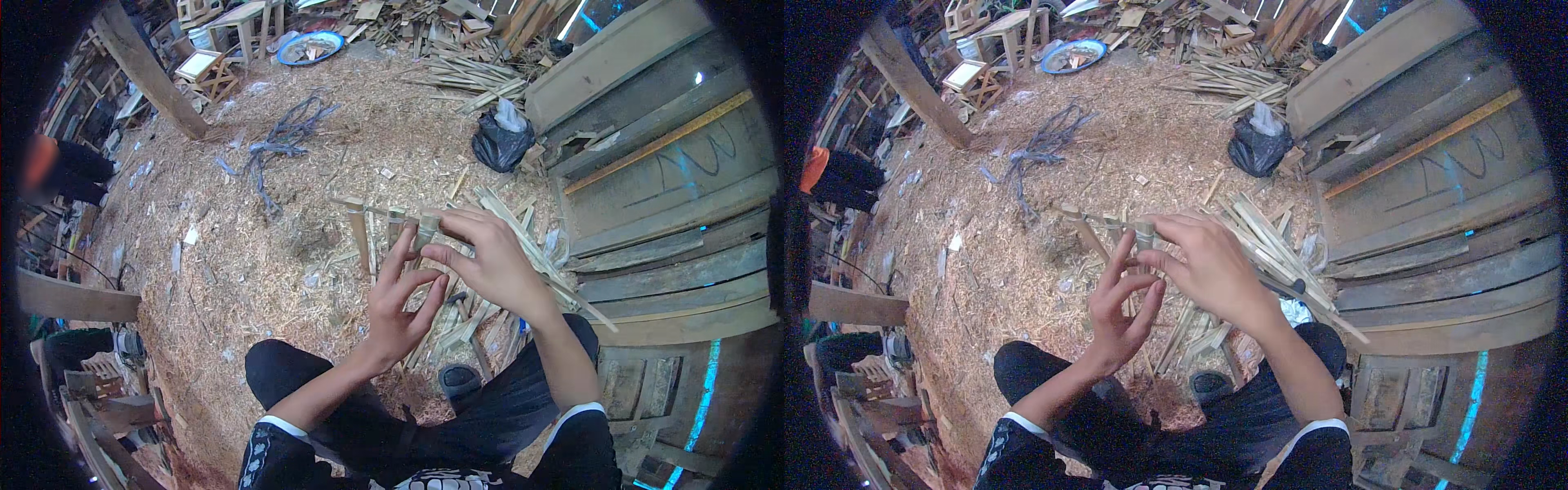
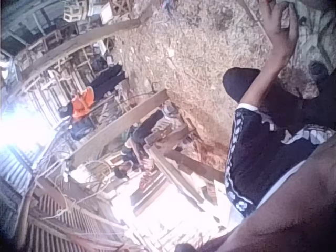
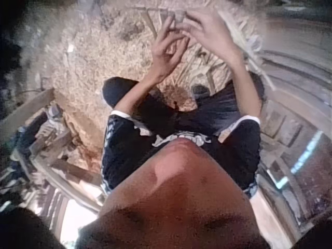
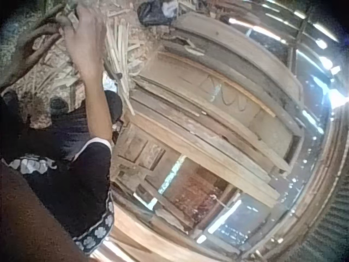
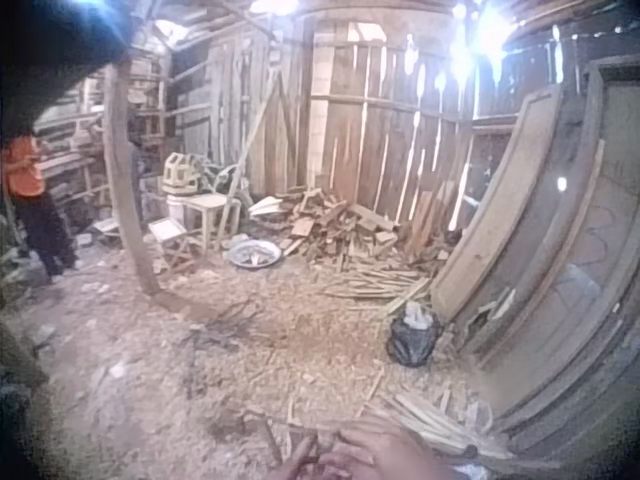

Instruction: Manually weaving thin bamboo or wood strips together to create a flat structure.

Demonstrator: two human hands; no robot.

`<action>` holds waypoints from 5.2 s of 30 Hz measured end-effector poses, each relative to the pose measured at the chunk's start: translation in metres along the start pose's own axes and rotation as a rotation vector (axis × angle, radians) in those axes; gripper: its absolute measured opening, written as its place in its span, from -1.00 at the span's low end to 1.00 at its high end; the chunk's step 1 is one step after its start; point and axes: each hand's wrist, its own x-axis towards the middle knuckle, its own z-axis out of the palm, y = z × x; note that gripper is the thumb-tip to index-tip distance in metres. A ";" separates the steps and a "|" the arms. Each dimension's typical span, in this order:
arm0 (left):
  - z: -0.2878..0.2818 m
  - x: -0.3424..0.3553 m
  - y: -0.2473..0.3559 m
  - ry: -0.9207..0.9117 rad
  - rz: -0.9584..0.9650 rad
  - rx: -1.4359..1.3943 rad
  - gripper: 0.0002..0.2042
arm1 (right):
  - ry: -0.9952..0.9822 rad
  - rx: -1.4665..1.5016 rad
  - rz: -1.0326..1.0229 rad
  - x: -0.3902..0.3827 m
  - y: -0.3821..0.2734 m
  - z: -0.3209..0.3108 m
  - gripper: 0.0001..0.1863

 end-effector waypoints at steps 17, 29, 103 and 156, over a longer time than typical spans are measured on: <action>-0.009 0.008 0.008 -0.071 0.053 0.286 -0.78 | -0.106 0.562 0.173 0.006 0.003 -0.004 -0.48; -0.016 0.013 0.031 -0.183 0.036 0.481 -0.75 | 0.088 0.378 0.114 0.007 0.002 0.016 -0.53; -0.045 0.043 -0.018 -0.217 -0.191 0.093 -0.89 | 0.554 -0.429 -0.120 0.013 0.049 0.015 -0.91; -0.016 0.045 -0.014 -0.231 -0.296 -0.268 -0.81 | 0.321 0.522 0.133 -0.003 0.019 0.036 -0.83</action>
